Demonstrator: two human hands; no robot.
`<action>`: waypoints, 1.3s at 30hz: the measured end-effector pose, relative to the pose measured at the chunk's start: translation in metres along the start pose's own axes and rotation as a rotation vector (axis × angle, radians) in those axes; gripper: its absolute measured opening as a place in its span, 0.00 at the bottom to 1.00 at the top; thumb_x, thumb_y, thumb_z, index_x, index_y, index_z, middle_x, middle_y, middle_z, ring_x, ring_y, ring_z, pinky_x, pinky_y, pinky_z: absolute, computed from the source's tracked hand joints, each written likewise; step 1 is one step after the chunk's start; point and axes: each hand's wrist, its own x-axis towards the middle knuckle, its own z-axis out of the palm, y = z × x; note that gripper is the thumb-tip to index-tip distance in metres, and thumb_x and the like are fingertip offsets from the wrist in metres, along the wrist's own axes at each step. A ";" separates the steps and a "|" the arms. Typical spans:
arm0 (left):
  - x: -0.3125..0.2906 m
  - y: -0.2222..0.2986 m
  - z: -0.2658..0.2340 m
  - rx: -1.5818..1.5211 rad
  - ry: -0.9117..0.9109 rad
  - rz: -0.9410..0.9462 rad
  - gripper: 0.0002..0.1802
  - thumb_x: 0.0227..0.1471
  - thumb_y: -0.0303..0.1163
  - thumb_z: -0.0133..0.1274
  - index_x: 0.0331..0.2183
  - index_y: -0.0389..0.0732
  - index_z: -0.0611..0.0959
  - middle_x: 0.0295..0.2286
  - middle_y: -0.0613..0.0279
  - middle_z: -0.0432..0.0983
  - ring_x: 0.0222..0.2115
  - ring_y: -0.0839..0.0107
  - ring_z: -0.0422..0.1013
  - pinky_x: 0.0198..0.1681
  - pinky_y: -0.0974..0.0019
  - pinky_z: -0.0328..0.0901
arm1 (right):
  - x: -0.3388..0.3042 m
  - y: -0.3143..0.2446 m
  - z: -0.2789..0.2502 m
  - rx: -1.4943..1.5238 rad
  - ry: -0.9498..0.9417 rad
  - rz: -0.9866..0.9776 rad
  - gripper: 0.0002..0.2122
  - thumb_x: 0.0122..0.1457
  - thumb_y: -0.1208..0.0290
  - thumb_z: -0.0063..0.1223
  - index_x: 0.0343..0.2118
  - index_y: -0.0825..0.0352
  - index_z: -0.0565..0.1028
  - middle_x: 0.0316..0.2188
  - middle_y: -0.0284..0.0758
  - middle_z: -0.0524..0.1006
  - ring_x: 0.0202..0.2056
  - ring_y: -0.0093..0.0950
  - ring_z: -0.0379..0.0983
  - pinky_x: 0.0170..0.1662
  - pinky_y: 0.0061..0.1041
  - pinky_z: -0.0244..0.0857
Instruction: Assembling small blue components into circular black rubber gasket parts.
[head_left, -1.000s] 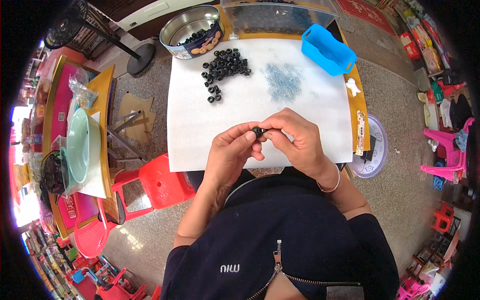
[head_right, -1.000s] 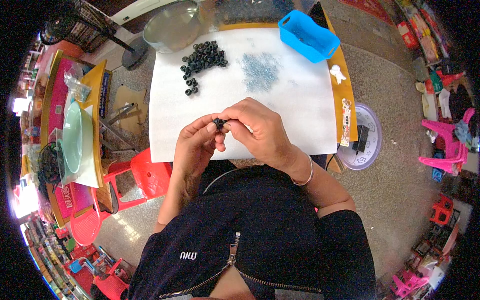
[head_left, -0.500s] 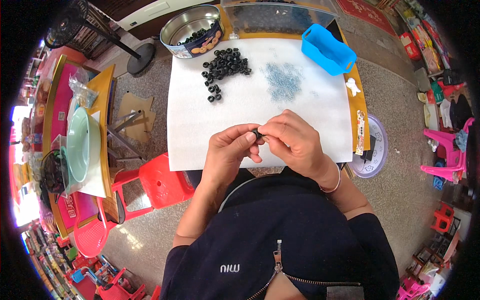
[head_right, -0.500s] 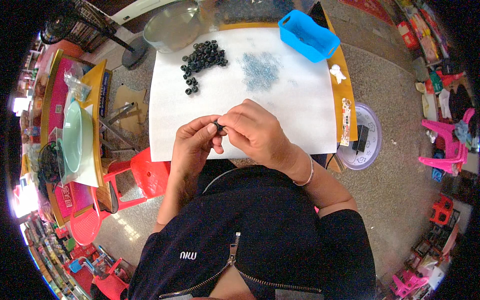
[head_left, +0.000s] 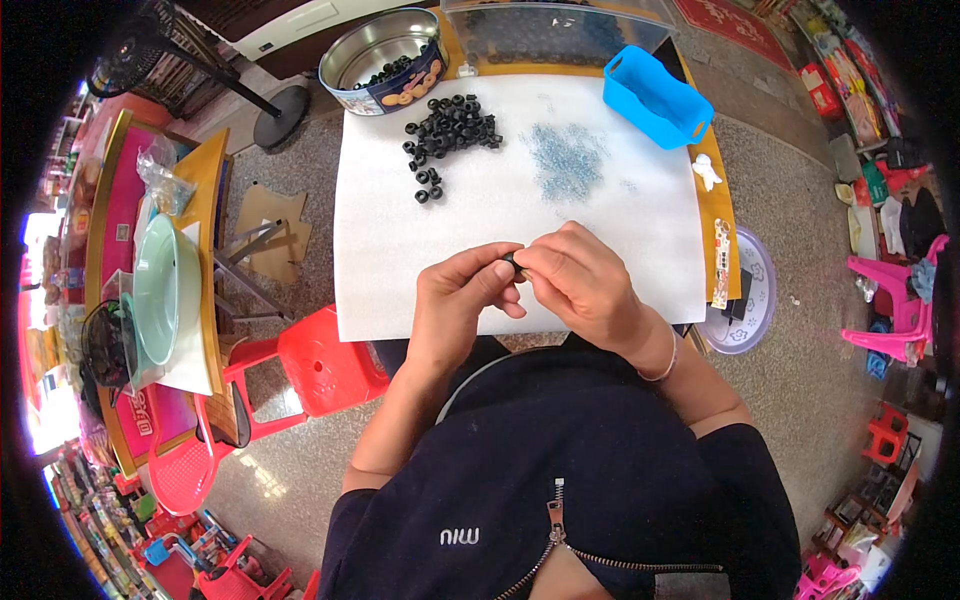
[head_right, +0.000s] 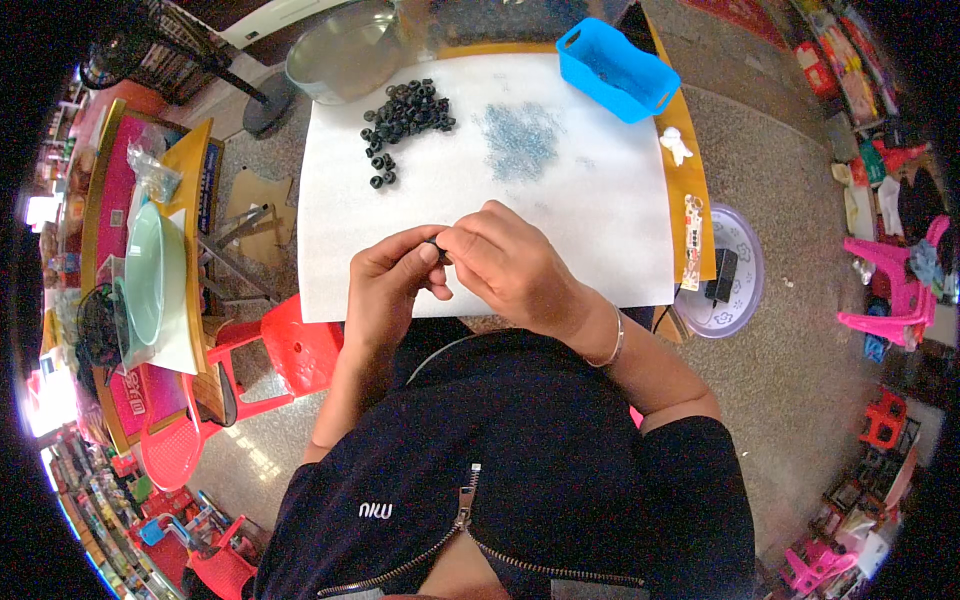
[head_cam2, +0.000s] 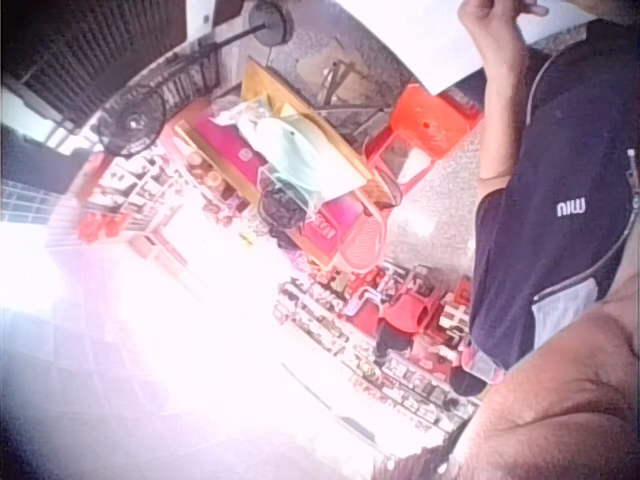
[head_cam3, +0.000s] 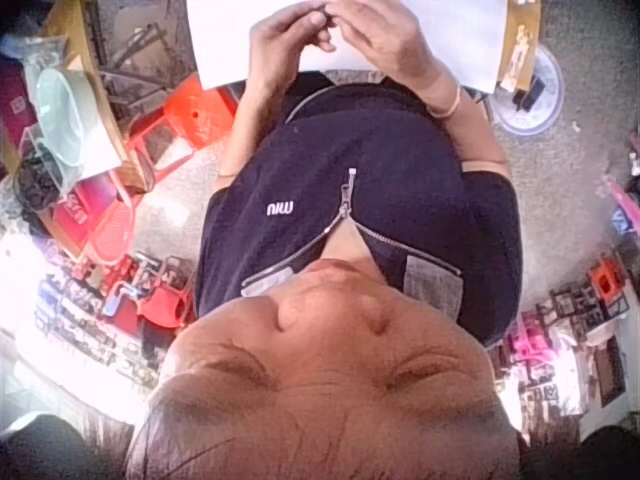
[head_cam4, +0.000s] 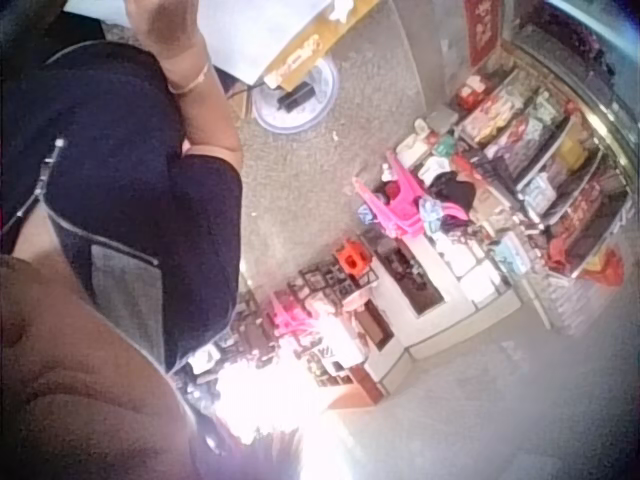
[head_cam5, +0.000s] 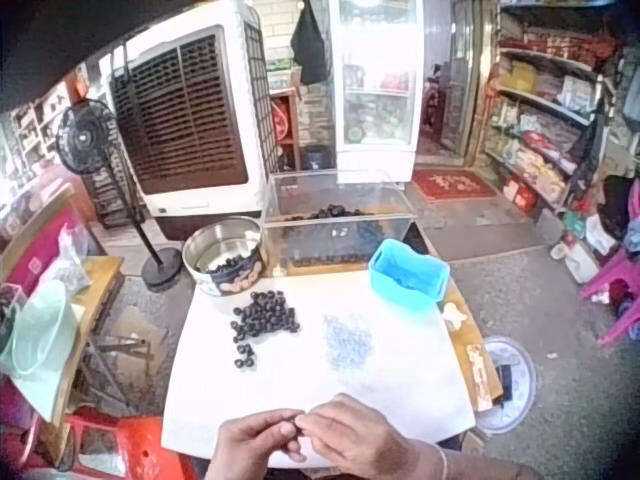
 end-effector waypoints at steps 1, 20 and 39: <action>0.002 -0.001 -0.002 -0.007 -0.009 -0.010 0.13 0.54 0.23 0.49 0.41 0.27 0.78 0.28 0.57 0.76 0.24 0.75 0.72 0.28 0.72 0.72 | -0.001 0.002 0.001 0.009 -0.003 -0.008 0.12 0.43 0.86 0.54 0.34 0.71 0.73 0.28 0.37 0.71 0.28 0.33 0.68 0.29 0.27 0.64; 0.013 -0.017 0.003 0.219 -0.049 0.108 0.17 0.55 0.28 0.52 0.44 0.29 0.75 0.28 0.61 0.76 0.23 0.78 0.70 0.28 0.75 0.67 | -0.011 0.010 0.015 0.113 0.022 0.182 0.10 0.47 0.86 0.51 0.34 0.68 0.71 0.29 0.37 0.72 0.29 0.32 0.69 0.31 0.29 0.65; 0.007 -0.038 0.012 0.257 0.104 0.366 0.13 0.60 0.32 0.43 0.42 0.32 0.72 0.21 0.69 0.65 0.16 0.86 0.57 0.18 0.79 0.54 | -0.017 0.001 0.038 0.764 0.011 0.599 0.16 0.66 0.65 0.36 0.51 0.71 0.63 0.35 0.34 0.69 0.26 0.18 0.68 0.26 0.17 0.66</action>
